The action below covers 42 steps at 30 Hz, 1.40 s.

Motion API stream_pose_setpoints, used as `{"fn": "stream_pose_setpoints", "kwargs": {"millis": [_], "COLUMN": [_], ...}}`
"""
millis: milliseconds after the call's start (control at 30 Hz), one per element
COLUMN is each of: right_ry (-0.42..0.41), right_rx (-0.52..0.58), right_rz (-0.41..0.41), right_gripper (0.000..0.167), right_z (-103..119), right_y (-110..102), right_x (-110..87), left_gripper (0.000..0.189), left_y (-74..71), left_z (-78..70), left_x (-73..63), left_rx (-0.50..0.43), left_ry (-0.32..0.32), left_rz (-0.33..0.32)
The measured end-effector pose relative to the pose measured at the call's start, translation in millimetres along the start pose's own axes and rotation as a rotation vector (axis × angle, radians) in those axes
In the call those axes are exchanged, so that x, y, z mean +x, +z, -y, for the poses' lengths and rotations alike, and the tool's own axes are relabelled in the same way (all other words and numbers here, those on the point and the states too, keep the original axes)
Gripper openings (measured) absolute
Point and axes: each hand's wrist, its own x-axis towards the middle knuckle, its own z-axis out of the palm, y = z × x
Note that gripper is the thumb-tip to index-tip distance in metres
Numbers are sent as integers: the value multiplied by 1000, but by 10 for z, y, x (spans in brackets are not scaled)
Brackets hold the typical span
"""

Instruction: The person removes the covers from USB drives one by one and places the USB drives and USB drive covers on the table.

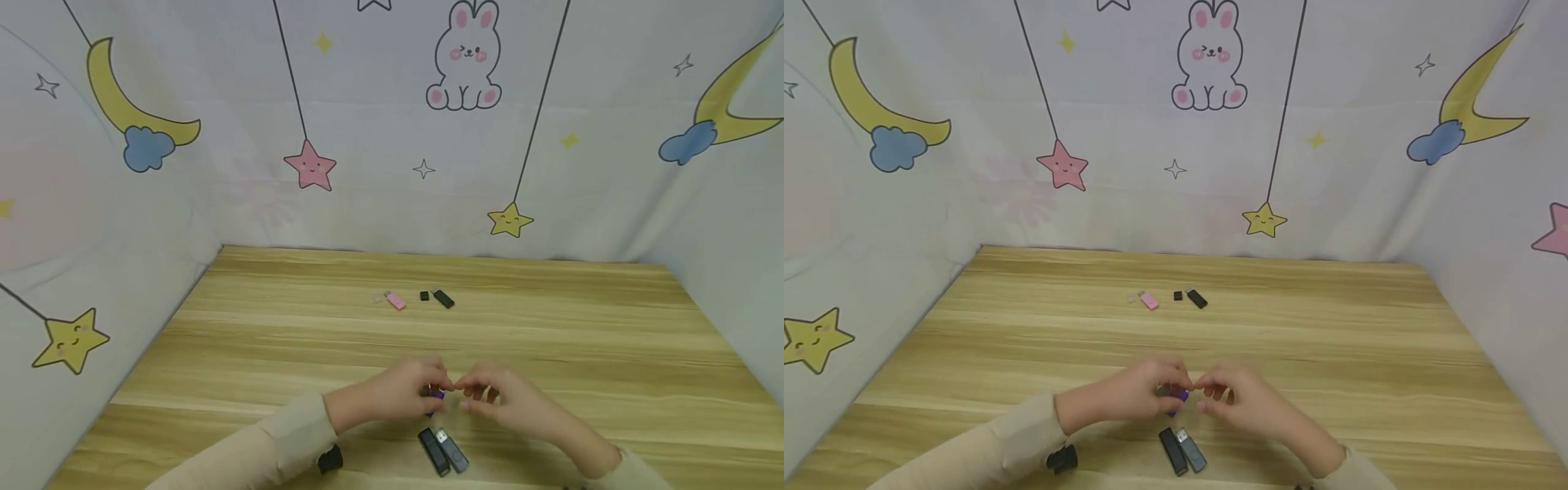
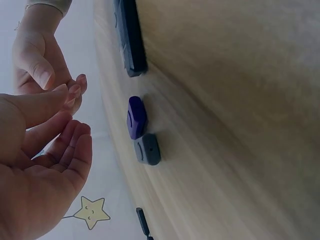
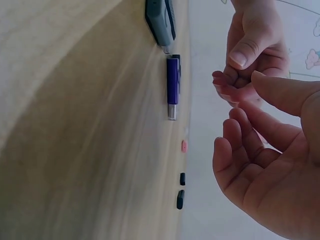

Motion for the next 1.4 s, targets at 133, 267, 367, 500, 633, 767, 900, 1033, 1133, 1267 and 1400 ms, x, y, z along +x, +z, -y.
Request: {"fn": "stream_pose_setpoints", "kwargs": {"millis": [133,267,367,500,633,767,900,1033,1133,1267,1400], "right_ry": [6,6,7,12,26,23,26,44,46,70,124], "right_rx": [-12,-18,-23,-39,-4,37,52,59,41,37,47], "right_rz": [4,7,20,41,75,103,133,169,179,196,216], "right_gripper": [24,22,23,23,23,22,22,23,24,26,27], "right_z": [2,-10,-19,-22,-45,-72,-73,-58,-54,-50,-37], "right_y": [34,74,97,113,143,186,215,228,239,247,255], "right_x": [-33,-56,-72,-87,-98,-113,-122,-119,-119,-127,-128], "left_gripper": [21,22,22,22,20,19,18,17,17,18,18], "left_y": [43,74,95,124,147,164,172,174,175,186,200], "left_z": [-1,2,7,22,36,42,37,24,17,18,20], "left_x": [-15,-26,-26,-9,6,14,22,28,34,50,64], "left_rx": [-7,-28,-40,-32,-37,-69,-79,-80,-72,-30,5], "left_ry": [-38,-73,-81,-81,-100,-133,-143,-152,-156,-135,-117], "left_rz": [45,89,109,121,131,152,168,180,194,207,219]}}
